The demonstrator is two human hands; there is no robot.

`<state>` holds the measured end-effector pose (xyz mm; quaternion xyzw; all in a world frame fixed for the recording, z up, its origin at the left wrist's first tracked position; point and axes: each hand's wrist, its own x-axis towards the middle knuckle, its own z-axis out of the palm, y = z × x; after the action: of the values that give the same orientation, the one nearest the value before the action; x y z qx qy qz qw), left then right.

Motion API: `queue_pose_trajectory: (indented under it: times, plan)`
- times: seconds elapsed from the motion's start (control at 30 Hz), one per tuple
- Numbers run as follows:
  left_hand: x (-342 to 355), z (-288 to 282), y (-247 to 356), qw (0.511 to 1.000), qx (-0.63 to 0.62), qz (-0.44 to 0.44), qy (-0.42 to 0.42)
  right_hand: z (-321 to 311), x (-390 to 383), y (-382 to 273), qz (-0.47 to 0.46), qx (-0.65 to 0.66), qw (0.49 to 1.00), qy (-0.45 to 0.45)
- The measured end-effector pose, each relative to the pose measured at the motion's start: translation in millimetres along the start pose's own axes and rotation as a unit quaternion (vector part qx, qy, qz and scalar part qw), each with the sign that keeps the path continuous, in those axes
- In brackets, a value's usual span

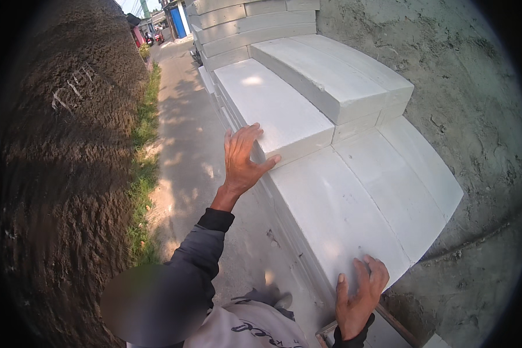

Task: The person picks up white concrete blocks from a stack and places them into a red wheelbarrow. They then push the loaded wheelbarrow along a narrow alleyway and into a construction area.

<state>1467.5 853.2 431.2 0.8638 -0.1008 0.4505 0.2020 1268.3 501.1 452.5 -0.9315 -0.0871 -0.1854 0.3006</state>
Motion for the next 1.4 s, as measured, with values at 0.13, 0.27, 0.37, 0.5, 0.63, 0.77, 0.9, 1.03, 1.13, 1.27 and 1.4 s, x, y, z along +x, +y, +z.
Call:
queue_pose_trajectory:
  times: [0.13, 0.27, 0.37, 0.5, 0.63, 0.77, 0.9, 1.03, 1.13, 1.27, 1.4]
  plan:
    - [-9.2, 3.0, -6.0, 0.999, 0.005, -0.011, 0.034, 7.1, -1.9, -2.7, 0.035, 0.0, 0.999, 0.016]
    - [-16.3, 12.3, -13.8, 0.997, -0.023, -0.003, 0.071, 1.2, 3.9, -1.8, 0.033, -0.015, 0.999, 0.026]
    - [-23.0, 17.4, -15.7, 0.994, -0.08, -0.053, 0.042, 1.5, 7.7, -5.0, 0.061, -0.013, 0.998, 0.015]
    - [-22.1, 15.5, -24.9, 0.968, -0.216, -0.128, -0.001, 5.2, 12.4, -11.0, 0.081, -0.029, 0.996, 0.015]
    - [10.9, 28.5, -86.3, 0.787, -0.439, -0.434, 0.012, 17.3, 10.5, -12.0, 0.093, -0.154, 0.983, 0.028]
    - [53.4, 40.0, -170.8, 0.639, -0.546, -0.541, -0.039, 27.4, 5.7, -9.5, 0.122, -0.228, 0.964, 0.054]
    - [77.5, 39.0, -195.4, 0.673, -0.533, -0.512, -0.026, 41.7, 7.1, -19.0, 0.133, -0.297, 0.939, 0.112]
    - [109.9, 45.8, -232.9, 0.68, -0.509, -0.528, -0.021, 82.4, 32.6, -69.5, 0.136, -0.248, 0.947, 0.155]
    - [113.8, 62.4, -240.7, 0.7, -0.498, -0.509, -0.046, 116.5, 59.5, -101.1, 0.119, -0.172, 0.967, 0.146]
    - [98.2, 73.2, -248.1, 0.691, -0.5, -0.519, -0.054, 164.3, 109.9, -158.4, 0.122, 0.042, 0.989, 0.077]
    - [105.8, 57.2, -226.5, 0.682, -0.497, -0.533, -0.058, 194.3, 136.5, -186.8, 0.178, 0.24, 0.951, 0.082]
